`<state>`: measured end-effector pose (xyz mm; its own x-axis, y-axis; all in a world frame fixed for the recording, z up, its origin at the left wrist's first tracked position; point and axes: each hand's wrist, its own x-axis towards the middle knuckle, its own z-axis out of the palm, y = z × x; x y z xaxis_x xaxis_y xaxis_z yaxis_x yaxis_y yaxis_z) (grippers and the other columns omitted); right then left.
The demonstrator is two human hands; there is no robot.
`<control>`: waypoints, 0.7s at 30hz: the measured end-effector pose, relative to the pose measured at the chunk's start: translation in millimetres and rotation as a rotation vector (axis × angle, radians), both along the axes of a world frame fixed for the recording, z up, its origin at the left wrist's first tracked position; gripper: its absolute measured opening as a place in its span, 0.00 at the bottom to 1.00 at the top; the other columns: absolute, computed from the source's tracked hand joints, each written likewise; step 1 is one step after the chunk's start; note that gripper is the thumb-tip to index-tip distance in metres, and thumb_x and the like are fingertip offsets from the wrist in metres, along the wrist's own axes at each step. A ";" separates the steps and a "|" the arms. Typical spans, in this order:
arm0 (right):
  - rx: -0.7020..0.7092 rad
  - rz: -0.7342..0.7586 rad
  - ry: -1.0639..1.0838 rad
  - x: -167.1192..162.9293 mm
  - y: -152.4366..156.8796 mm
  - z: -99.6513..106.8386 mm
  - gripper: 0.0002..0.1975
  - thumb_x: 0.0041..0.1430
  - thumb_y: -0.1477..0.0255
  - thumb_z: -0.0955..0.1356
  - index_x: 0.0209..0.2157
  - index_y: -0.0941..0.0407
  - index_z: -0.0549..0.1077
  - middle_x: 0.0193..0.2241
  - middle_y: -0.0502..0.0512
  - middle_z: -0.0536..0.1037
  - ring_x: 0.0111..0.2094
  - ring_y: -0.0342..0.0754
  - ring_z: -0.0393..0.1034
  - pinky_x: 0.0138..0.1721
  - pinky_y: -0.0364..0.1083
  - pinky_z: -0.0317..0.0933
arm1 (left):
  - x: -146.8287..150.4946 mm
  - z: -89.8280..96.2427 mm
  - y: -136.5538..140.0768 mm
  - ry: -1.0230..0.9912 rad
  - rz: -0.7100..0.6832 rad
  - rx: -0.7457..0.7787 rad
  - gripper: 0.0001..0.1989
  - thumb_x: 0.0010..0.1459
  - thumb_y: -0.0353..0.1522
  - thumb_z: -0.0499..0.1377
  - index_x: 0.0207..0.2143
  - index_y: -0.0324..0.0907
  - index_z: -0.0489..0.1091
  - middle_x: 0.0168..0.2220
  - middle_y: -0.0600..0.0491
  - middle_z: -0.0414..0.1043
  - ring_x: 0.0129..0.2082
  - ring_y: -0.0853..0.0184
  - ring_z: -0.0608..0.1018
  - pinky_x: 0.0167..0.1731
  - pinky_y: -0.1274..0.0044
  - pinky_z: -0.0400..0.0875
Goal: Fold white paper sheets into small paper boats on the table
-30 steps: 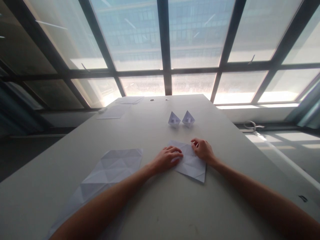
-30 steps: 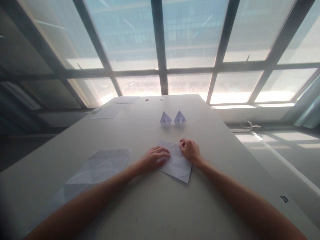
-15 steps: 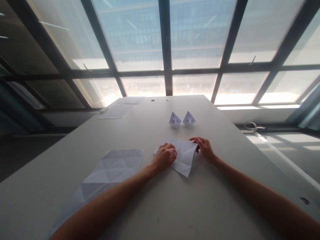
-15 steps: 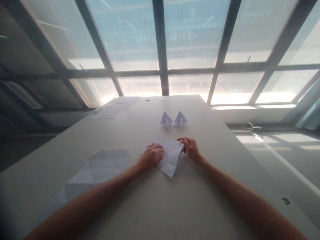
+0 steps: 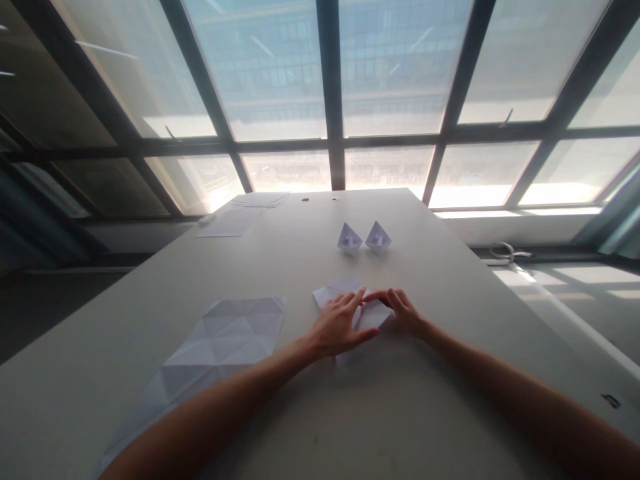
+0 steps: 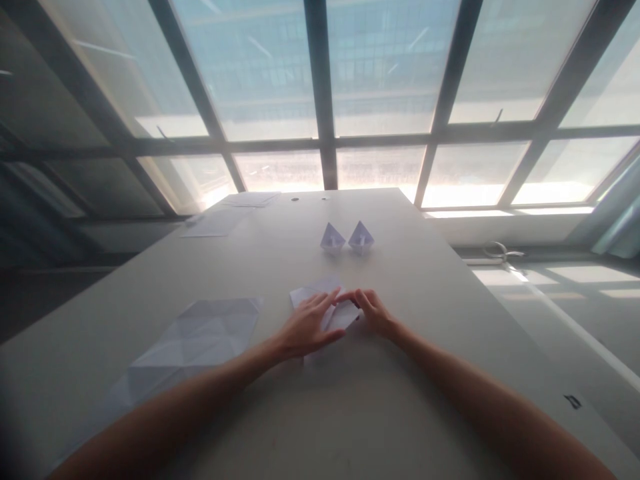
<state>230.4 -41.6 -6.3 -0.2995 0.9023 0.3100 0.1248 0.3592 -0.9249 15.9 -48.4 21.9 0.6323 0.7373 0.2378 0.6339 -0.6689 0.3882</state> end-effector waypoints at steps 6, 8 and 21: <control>0.014 -0.051 -0.040 -1.3 5.5 -6.7 0.37 0.64 0.45 0.51 0.38 0.53 0.81 0.28 0.55 0.78 0.31 0.50 0.70 0.36 0.49 0.64 | 4.9 -6.1 -4.2 0.002 -0.019 0.011 0.48 0.52 0.52 0.61 0.67 0.41 0.48 0.62 0.40 0.60 0.60 0.47 0.64 0.60 0.58 0.55; -0.005 -0.054 0.017 -2.9 6.1 -5.5 0.35 0.64 0.45 0.52 0.38 0.54 0.80 0.27 0.55 0.77 0.29 0.49 0.70 0.32 0.48 0.65 | 6.0 -8.0 -4.3 -0.005 -0.033 0.003 0.44 0.52 0.46 0.63 0.66 0.41 0.50 0.63 0.41 0.59 0.62 0.48 0.62 0.63 0.58 0.51; 0.318 -0.375 -0.167 0.6 21.6 -3.5 0.17 0.54 0.72 0.67 0.46 0.52 0.75 0.50 0.59 0.71 0.51 0.55 0.64 0.50 0.55 0.62 | 3.3 -12.1 5.6 -0.670 0.097 -0.531 0.20 0.61 0.43 0.51 0.31 0.39 0.74 0.28 0.51 0.74 0.32 0.60 0.74 0.35 0.72 0.71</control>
<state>231.0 -20.0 -9.8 -0.0427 0.8263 0.5616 0.4353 0.5213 -0.7340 19.3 -42.8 9.8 0.4103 0.9001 0.1464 0.2043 -0.2472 0.9472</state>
